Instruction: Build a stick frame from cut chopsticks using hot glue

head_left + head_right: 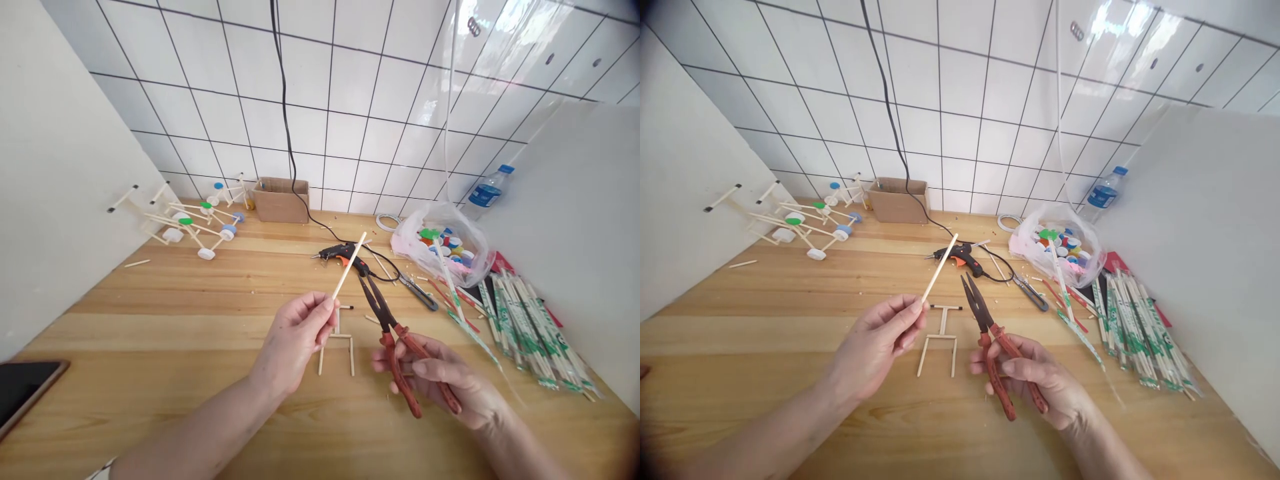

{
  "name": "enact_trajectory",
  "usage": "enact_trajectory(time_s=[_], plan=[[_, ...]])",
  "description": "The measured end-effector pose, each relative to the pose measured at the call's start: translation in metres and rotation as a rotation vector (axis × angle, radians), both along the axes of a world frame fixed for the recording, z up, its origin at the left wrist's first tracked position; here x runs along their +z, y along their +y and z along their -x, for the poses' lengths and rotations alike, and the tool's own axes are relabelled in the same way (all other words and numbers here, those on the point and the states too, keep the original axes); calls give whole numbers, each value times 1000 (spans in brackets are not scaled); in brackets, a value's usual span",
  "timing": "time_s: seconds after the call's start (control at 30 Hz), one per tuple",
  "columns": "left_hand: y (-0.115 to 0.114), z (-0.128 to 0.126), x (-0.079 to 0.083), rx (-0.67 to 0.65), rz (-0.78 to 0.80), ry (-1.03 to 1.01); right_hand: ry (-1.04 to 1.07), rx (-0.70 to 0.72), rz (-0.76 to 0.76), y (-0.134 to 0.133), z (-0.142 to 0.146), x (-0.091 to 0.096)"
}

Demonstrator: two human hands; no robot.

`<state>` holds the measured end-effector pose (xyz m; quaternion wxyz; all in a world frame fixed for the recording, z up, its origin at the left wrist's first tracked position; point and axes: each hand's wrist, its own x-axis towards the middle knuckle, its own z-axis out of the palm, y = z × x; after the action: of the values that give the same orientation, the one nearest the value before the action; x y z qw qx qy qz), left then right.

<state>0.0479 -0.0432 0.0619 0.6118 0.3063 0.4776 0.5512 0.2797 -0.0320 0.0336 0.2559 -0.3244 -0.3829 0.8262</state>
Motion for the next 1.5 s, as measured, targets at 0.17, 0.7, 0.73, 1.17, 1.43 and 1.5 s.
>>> enact_trajectory(time_s=[0.17,0.7,0.73,1.17,1.43,1.5], plan=[[8,-10,-5,-20,-3,10,-138,-4,-197,-7,-1,9],[-4,-15,-17,-247,54,125,-509,117,-541,-22,-10,2],[-4,-16,-18,-258,61,138,-520,122,-563,-23,-10,2],[-6,-22,-23,-275,123,154,-719,171,-818,-25,1,9],[-6,-22,-29,-282,91,135,-738,137,-838,-26,5,9],[-5,-19,-30,-286,77,90,-740,103,-818,-26,5,9]])
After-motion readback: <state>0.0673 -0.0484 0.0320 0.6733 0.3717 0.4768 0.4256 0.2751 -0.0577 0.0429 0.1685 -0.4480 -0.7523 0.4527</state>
